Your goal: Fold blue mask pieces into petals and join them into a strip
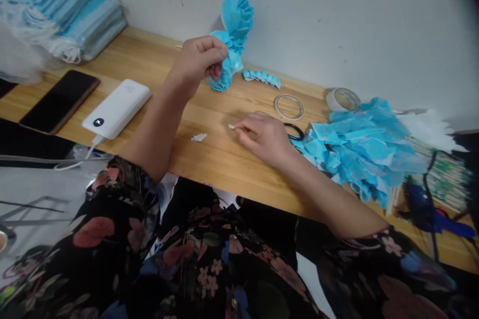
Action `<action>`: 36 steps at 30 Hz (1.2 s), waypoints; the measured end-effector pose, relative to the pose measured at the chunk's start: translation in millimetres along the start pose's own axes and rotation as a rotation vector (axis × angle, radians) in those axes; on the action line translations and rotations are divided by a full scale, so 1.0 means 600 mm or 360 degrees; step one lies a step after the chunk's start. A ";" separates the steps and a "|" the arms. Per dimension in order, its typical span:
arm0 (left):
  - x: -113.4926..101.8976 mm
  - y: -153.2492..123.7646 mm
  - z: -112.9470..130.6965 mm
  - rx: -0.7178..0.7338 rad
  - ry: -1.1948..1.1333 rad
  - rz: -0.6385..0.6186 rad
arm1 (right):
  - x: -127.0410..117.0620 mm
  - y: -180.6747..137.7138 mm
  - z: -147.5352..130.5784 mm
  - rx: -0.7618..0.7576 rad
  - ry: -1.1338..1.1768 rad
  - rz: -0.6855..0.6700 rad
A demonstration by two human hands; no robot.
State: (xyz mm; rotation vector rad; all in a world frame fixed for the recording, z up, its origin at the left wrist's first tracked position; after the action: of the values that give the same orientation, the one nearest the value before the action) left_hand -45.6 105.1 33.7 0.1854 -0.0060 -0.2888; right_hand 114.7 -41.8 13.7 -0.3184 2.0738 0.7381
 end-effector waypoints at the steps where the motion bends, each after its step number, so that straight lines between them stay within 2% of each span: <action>1: -0.007 0.005 -0.005 0.0010 0.0006 0.0011 | 0.017 0.010 -0.013 -0.0050 -0.0032 -0.0091; 4: -0.005 0.018 -0.032 -0.0059 0.0029 -0.0049 | 0.064 0.033 -0.045 -0.0177 -0.0112 -0.0304; 6: 0.004 0.022 -0.046 -0.0107 0.0045 -0.0081 | 0.086 0.041 -0.055 -0.0206 -0.0150 -0.0374; 10: 0.013 0.013 -0.041 -0.0123 -0.0004 -0.0030 | 0.093 0.042 -0.050 -0.0086 -0.0177 -0.0370; 14: 0.025 -0.003 -0.025 -0.0112 -0.0103 -0.0104 | 0.044 0.034 -0.022 0.0185 -0.0121 -0.0182; 19: 0.048 -0.011 -0.027 -0.0095 -0.0073 -0.0311 | -0.063 0.020 0.053 0.0631 0.0183 0.0510; 21: 0.060 -0.016 -0.028 -0.0076 -0.0033 -0.0405 | -0.083 0.020 0.078 0.0690 0.0350 0.0603; 27: 0.086 -0.038 -0.029 -0.0116 0.0158 -0.0588 | -0.069 0.031 0.097 0.0863 0.0498 0.0256; 36: 0.108 -0.052 -0.035 -0.0166 0.0285 -0.0662 | -0.043 0.019 0.099 0.0975 0.0688 0.0155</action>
State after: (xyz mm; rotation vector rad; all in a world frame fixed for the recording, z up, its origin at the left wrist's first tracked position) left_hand 8.5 61.3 6.2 0.1067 0.2272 -0.6849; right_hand 163.4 2.3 13.3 -0.0269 2.6161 0.0560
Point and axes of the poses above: each hand's wrist, its own y-axis towards the middle knuckle, its own x-axis out of the palm, z = x × y, the point moved 6 cm from there along y, towards the middle knuckle, and after that the axes turned 1 degree about -y, right-handed, at the moved point
